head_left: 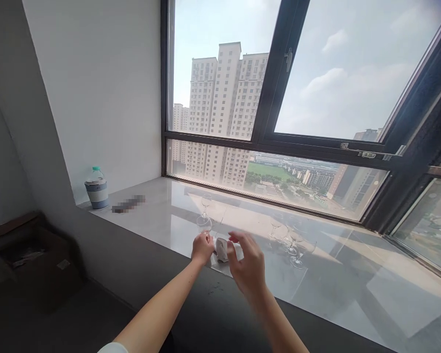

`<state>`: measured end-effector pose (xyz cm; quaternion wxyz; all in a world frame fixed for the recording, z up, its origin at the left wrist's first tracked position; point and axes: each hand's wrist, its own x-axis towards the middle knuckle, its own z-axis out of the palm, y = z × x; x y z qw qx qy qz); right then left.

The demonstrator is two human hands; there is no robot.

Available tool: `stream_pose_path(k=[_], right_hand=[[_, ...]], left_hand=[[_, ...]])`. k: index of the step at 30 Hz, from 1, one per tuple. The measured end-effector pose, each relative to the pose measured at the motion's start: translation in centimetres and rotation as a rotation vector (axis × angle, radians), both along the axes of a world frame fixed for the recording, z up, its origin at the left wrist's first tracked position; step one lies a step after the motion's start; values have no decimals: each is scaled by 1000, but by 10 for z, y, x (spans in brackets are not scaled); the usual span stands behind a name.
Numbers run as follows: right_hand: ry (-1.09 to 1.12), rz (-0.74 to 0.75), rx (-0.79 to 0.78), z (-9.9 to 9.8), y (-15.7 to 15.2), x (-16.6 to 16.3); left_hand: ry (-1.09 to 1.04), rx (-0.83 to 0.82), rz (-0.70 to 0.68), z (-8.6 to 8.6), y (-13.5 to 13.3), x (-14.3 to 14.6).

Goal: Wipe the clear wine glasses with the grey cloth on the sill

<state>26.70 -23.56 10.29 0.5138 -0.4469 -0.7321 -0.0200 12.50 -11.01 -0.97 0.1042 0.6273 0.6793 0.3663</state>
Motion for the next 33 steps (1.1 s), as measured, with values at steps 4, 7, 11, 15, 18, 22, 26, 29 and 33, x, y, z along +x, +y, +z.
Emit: stream_pose_path(k=[4, 7, 11, 15, 18, 22, 26, 29, 33], right_hand=[[8, 264, 33, 32, -71, -8], [34, 342, 149, 49, -100, -12], [-16, 209, 107, 37, -73, -11], [-29, -131, -179, -19, 8, -8], [-103, -188, -360, -63, 62, -4], [-226, -196, -601, -92, 89, 3], [-307, -237, -604, -94, 75, 33], [-321, -315, -608, -97, 52, 80], [-310, -540, -598, -108, 15, 165]], left_hand=[[24, -1, -6, -1, 1, 0], [24, 12, -24, -1, 0, 1], [29, -16, -32, 2, -2, 1], [48, -11, -27, 2, -2, 1], [64, 12, -17, -1, 1, 1], [83, 25, -16, -5, 5, -1], [88, 16, -45, -5, 3, -2], [76, 5, -59, -4, 3, -2], [94, -5, -54, -4, 6, -1]])
